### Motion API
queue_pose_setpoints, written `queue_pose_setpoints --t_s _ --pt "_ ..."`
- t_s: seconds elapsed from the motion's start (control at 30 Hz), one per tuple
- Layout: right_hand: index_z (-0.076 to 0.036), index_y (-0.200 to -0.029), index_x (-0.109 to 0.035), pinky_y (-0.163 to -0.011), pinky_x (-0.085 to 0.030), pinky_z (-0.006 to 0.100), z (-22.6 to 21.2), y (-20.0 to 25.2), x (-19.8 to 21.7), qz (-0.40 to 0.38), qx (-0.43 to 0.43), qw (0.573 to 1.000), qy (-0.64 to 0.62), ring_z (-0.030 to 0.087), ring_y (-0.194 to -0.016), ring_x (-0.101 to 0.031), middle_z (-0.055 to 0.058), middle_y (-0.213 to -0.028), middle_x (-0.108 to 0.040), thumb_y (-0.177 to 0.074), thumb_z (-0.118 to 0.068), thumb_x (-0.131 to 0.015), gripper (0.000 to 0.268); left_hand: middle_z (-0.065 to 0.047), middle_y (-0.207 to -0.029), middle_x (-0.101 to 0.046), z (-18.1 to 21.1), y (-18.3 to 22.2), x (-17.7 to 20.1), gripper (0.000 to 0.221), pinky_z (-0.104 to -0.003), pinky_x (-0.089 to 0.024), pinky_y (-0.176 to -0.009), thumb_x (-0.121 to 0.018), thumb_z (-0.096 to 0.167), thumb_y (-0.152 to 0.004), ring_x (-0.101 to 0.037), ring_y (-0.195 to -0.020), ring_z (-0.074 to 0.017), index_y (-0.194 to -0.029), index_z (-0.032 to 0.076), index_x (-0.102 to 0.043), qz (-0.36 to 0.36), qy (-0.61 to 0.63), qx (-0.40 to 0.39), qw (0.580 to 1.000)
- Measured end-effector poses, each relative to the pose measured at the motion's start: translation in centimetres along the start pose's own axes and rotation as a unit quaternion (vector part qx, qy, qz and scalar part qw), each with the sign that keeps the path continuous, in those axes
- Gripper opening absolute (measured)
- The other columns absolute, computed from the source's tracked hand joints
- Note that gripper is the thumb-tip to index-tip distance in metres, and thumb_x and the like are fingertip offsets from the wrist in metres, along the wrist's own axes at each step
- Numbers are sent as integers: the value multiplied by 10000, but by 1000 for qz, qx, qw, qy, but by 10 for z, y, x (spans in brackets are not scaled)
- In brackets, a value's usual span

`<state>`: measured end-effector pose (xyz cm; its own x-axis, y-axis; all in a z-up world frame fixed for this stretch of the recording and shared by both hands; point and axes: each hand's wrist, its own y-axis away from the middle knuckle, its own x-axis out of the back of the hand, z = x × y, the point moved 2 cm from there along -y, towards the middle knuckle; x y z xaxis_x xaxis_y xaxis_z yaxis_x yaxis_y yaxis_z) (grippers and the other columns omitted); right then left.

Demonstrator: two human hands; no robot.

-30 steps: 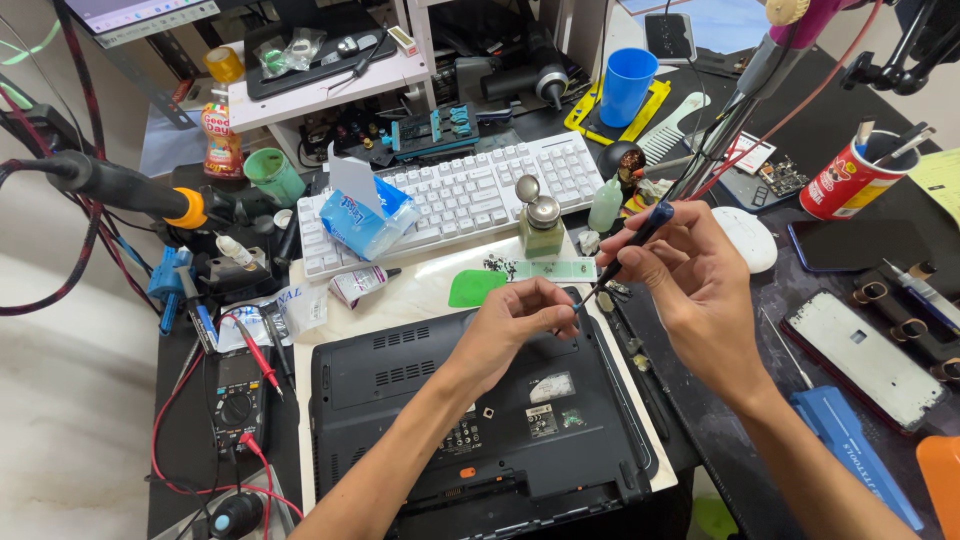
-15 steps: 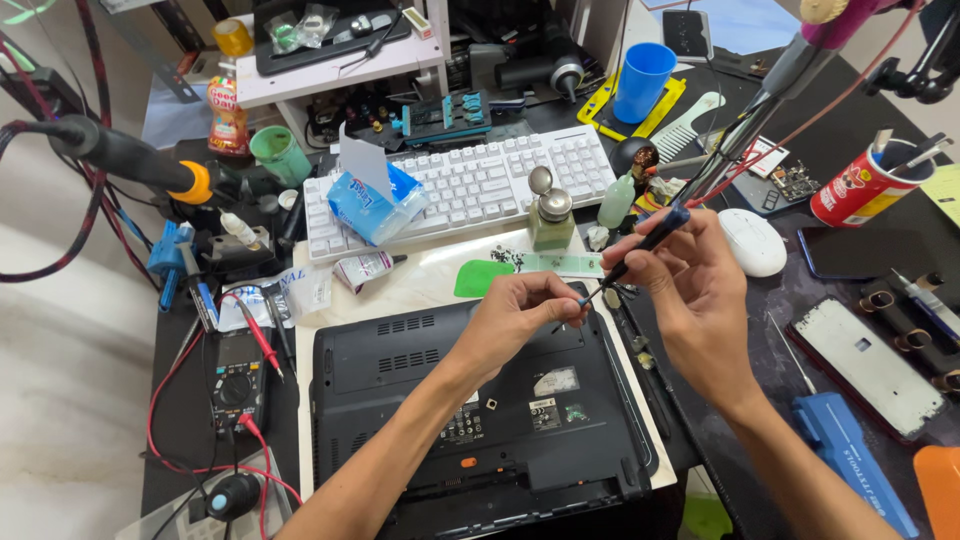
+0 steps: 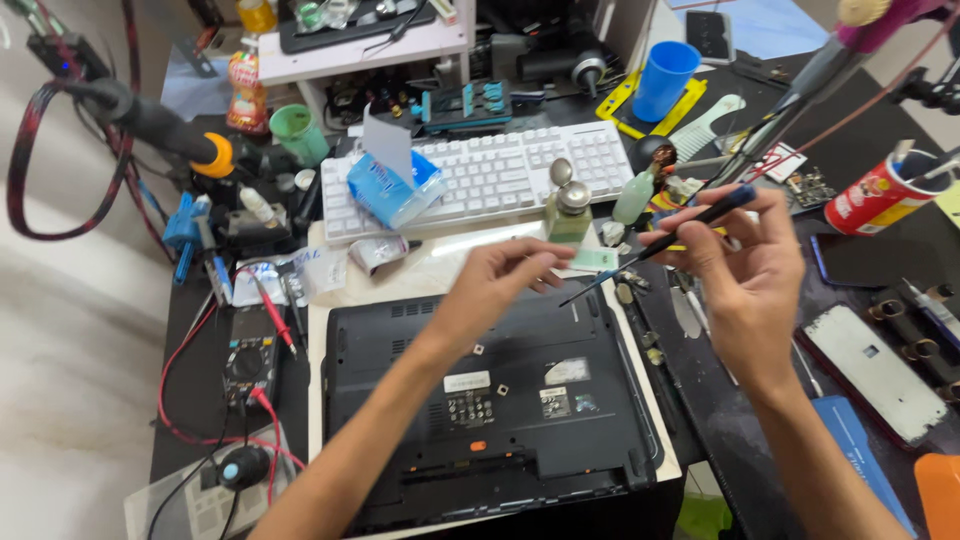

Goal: The person removes screws from the back of a laptop with a screwdriver, prys open the chassis cover, and removes the internal battery and other components by hand.

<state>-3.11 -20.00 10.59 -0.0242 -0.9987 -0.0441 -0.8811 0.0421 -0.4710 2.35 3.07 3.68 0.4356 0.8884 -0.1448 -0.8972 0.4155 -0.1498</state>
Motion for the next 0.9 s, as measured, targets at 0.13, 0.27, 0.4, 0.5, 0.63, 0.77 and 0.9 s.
queue_pose_setpoints --t_s 0.13,0.27,0.4,0.5,0.63,0.77,0.9 --pt "-13 -1289 -438 -970 -644 393 0 5 -16 -7 9 998 -54 268 -1063 -720 145 -1160 -638 -1131 1 -599 226 -3 -905 -745 14 41 63 216 -229 -544 -803 -676 209 -993 -671 -858 -63 -1025 10 -756 75 -83 -45 993" --pt "-53 -1356 -329 -895 -635 356 -2 9 -49 -31 3 999 24 270 -1046 -729 155 -1156 -641 -1108 5 -585 361 -12 -801 -690 18 91 119 260 -228 -476 -701 -700 238 -1001 -601 -752 -61 -892 3 -722 176 -156 -35 971" --pt "-105 -1382 -218 -894 -625 364 1 17 -103 -77 48 994 66 275 -1046 -720 169 -1179 -625 -1110 46 -556 460 -14 -777 -685 13 128 148 334 -222 -484 -706 -631 265 -1052 -625 -750 -58 -839 14 -689 200 -164 -12 966" --pt "-97 -1376 -232 -947 -631 423 7 19 -147 -134 121 981 68 340 -1144 -692 226 -1233 -543 -1091 135 -550 486 -15 -823 -704 9 137 154 281 -223 -505 -741 -605 244 -1047 -642 -776 -62 -904 13 -674 198 -161 -9 967" --pt "-104 -1385 -251 -957 -615 386 21 25 -190 -204 90 975 -6 283 -1095 -749 209 -1222 -635 -1093 141 -564 493 -31 -884 -718 10 139 154 213 -246 -518 -759 -588 183 -1045 -657 -822 -82 -988 0 -681 185 -163 -8 969" --pt "-81 -1333 -267 -962 -629 393 28 30 -210 -256 107 960 29 310 -1135 -730 233 -1247 -621 -1032 129 -582 484 -42 -930 -715 27 141 153 184 -272 -562 -793 -552 114 -1005 -699 -864 -108 -1083 7 -680 145 -205 -3 968" --pt "-81 -1354 -265 -953 -665 376 34 28 -218 -264 97 959 31 299 -1113 -740 232 -1248 -630 -1043 123 -575 484 -62 -999 -737 55 137 157 194 -313 -553 -812 -544 99 -1009 -725 -944 -158 -1119 20 -683 126 -265 -23 956"
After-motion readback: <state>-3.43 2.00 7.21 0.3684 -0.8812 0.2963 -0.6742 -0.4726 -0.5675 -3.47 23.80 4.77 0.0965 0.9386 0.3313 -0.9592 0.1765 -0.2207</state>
